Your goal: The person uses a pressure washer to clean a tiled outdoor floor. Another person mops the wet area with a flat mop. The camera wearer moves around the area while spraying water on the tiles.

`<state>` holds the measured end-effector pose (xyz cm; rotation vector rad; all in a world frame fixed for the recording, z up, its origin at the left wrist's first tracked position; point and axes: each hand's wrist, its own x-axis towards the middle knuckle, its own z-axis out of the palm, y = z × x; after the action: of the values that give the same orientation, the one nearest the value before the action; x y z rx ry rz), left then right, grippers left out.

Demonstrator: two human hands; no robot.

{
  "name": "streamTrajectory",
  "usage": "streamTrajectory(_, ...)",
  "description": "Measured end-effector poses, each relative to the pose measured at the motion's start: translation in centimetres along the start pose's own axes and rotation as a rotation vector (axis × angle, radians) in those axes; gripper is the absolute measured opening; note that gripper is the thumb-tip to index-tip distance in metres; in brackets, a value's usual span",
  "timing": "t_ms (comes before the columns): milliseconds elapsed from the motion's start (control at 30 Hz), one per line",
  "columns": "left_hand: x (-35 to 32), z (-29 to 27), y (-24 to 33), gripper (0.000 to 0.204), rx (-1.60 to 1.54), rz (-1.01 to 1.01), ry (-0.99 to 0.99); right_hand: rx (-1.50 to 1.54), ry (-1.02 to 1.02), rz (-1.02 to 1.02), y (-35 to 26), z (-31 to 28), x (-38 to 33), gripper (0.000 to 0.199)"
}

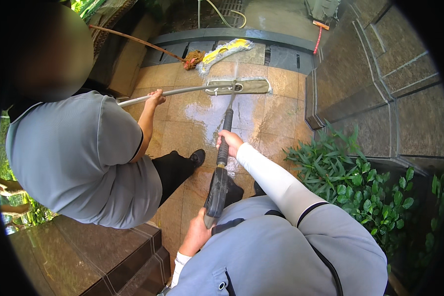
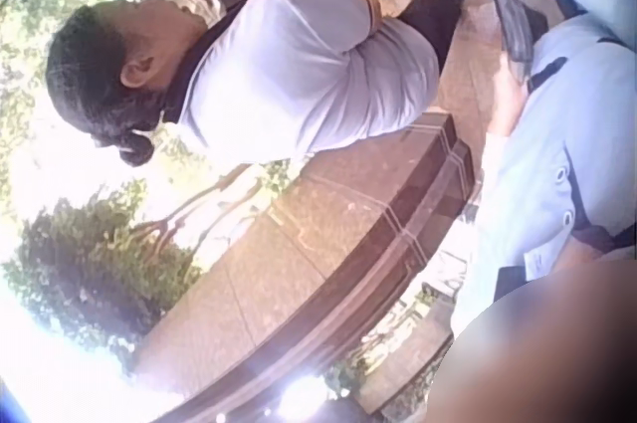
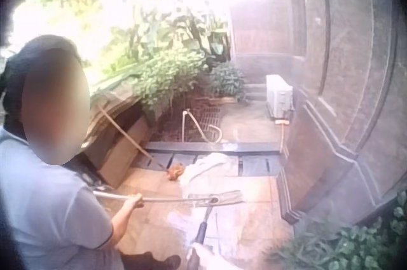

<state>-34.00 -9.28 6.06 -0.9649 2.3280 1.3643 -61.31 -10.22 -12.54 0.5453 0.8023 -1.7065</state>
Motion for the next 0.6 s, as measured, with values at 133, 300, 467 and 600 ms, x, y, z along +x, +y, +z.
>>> streamTrajectory(133, 3.1, -3.9, 2.8, 0.042, 0.049, 0.058, 0.011, 0.004, 0.035, -0.033, -2.3, 2.0, 2.4, 0.009)
streamTrajectory(300, 7.0, -8.0, 5.5, 0.039, 0.034, 0.129, -0.097, 0.114, 0.136, -0.02, -6.1, 2.3, 3.1, 0.01)
streamTrajectory(467, 11.5, -8.3, 8.5, 0.035, 0.005, 0.152, -0.057, 0.06, 0.125, 0.025, -9.8, 2.5, 5.5, 0.012)
streamTrajectory(600, 13.2, -8.5, 11.7, 0.035, -0.001, 0.007, -0.02, -0.007, 0.137, 0.093, -11.7, 4.4, 8.8, 0.013)
